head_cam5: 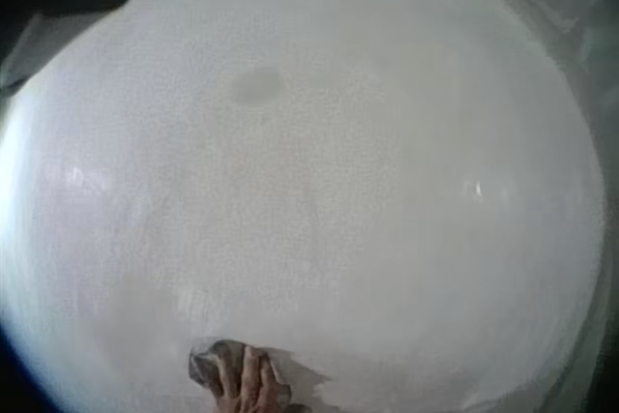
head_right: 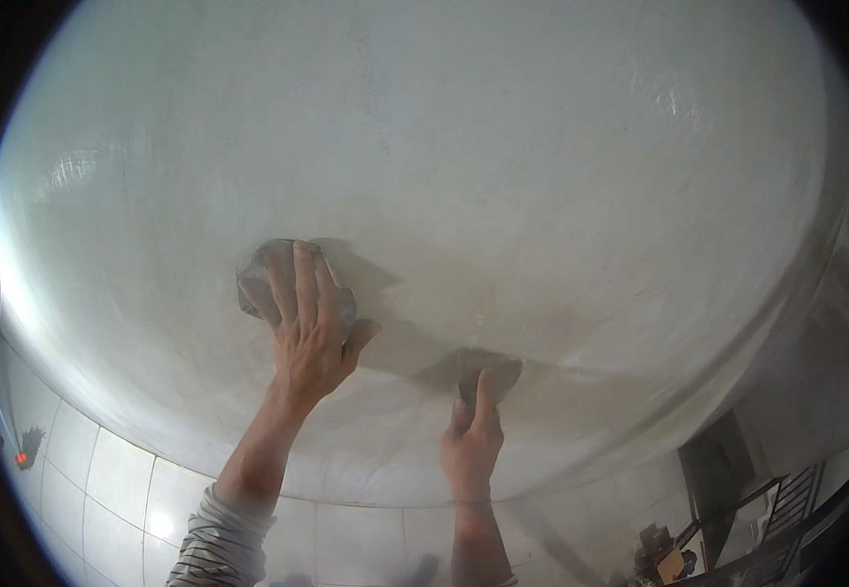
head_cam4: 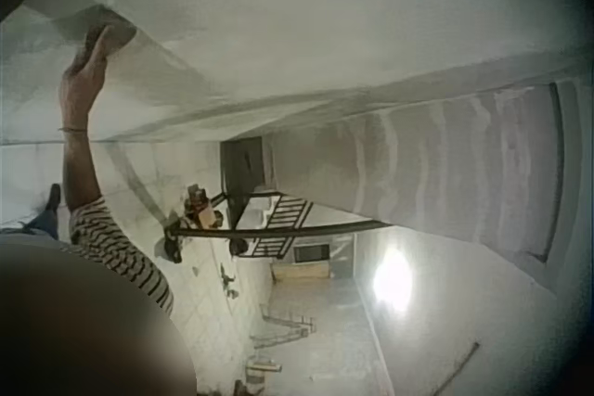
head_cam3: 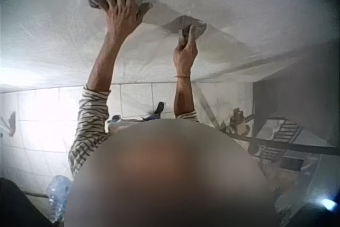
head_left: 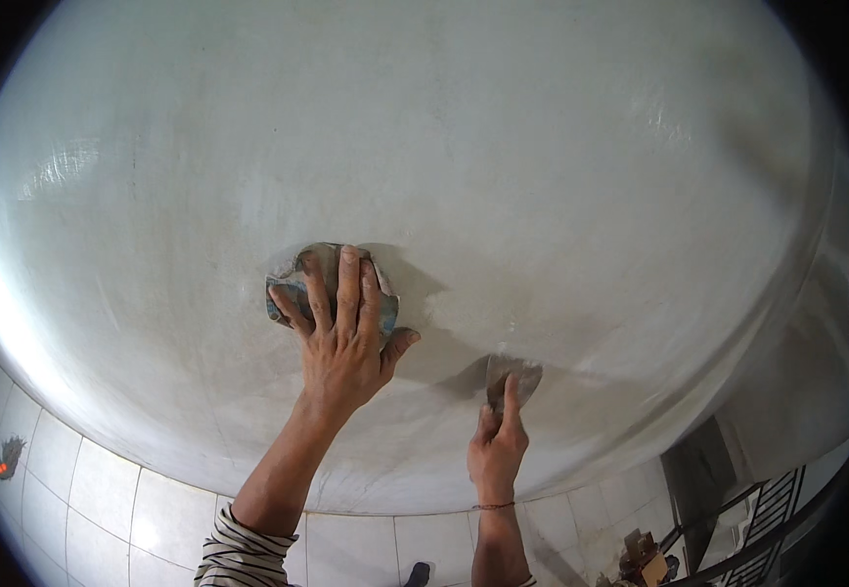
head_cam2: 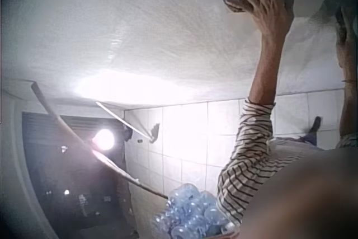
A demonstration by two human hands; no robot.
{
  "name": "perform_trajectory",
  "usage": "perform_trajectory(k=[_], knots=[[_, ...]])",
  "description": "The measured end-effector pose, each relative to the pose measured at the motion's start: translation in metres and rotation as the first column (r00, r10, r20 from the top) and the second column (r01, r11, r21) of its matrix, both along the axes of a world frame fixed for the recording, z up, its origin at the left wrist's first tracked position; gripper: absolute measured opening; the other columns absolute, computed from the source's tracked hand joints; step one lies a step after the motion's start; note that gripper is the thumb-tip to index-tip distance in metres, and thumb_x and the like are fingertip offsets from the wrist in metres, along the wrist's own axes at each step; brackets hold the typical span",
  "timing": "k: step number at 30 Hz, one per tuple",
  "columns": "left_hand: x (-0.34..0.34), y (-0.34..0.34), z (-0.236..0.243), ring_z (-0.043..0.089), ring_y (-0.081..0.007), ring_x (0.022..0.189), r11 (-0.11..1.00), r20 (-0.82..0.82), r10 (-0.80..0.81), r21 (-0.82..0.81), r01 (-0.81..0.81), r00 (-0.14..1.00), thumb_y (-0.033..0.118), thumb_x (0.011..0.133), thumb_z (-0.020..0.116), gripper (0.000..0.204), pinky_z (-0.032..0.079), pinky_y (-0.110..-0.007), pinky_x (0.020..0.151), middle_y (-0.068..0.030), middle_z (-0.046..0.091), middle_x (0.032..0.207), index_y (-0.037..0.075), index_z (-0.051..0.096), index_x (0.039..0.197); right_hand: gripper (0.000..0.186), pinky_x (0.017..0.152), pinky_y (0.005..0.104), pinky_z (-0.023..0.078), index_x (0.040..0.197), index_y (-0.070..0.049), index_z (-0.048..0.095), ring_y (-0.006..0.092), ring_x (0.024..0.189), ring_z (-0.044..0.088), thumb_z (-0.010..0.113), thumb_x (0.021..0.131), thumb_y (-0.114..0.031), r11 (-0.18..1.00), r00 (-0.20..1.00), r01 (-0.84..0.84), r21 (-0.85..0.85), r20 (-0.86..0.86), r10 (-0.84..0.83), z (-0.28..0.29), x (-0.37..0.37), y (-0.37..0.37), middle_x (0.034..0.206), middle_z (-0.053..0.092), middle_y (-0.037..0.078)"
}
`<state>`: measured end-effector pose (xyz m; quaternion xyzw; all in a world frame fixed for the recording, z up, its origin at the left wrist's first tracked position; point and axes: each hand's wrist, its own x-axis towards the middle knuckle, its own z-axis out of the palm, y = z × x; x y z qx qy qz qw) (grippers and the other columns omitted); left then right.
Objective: Patching and sanding a wall to prepare the surface for renovation or painting.
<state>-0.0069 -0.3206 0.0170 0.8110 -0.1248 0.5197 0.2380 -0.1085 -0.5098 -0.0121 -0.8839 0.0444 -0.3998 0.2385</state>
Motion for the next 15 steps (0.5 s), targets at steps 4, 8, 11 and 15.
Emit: perform_trajectory(k=[4, 8, 11, 15], knots=[[-0.004, 0.011, 0.002, 0.009, -0.0457, 0.136, 0.999, 0.006, 0.046, 0.015, -0.046, 0.999, 0.062, 0.085, 0.042, 0.081, -0.005, -0.071, 0.100, -0.0134, 0.020, 0.149, 0.002, 0.034, 0.138, 0.048, 0.082, 0.0376, 0.049, 0.136, -0.004, 0.038, 0.0372, 0.100, 0.060, 0.051, 0.089, -0.006, 0.995, 0.997, -0.078, 0.062, -0.004, 0.078, 0.022, 0.003, 0.010, 0.116, 0.057, 0.024], [-0.005, 0.006, 0.001, 0.010, -0.0462, 0.136, 0.999, 0.024, 0.051, 0.010, -0.052, 0.998, 0.061, 0.084, 0.044, 0.081, -0.004, -0.071, 0.100, -0.0134, 0.021, 0.149, 0.001, 0.034, 0.137, 0.049, 0.079, 0.0397, 0.048, 0.135, -0.004, 0.039, 0.0371, 0.095, 0.060, 0.053, 0.088, -0.007, 0.988, 0.989, -0.089, -0.126, 0.104, 0.102, 0.010, 0.006, -0.003, 0.112, 0.058, 0.023], [-0.012, 0.008, 0.001, 0.011, -0.0467, 0.136, 0.998, 0.017, 0.059, 0.019, -0.060, 0.998, 0.061, 0.084, 0.045, 0.081, -0.003, -0.072, 0.099, -0.0132, 0.022, 0.149, 0.002, 0.035, 0.137, 0.052, 0.080, 0.0417, 0.048, 0.135, -0.004, 0.038, 0.0382, 0.095, 0.058, 0.056, 0.086, -0.008, 0.992, 0.992, -0.125, 0.031, -0.014, 0.126, 0.024, -0.008, 0.004, 0.115, 0.057, 0.022], [-0.004, 0.002, -0.005, 0.009, -0.0475, 0.136, 0.999, 0.039, 0.047, -0.001, -0.047, 0.998, 0.062, 0.084, 0.044, 0.080, -0.005, -0.072, 0.098, -0.0137, 0.020, 0.149, 0.002, 0.034, 0.138, 0.053, 0.078, 0.0421, 0.048, 0.136, -0.007, 0.039, 0.0380, 0.091, 0.059, 0.056, 0.086, -0.008, 0.996, 1.000, -0.028, -0.083, -0.001, 0.028, 0.005, -0.006, -0.004, 0.109, 0.058, 0.022]])
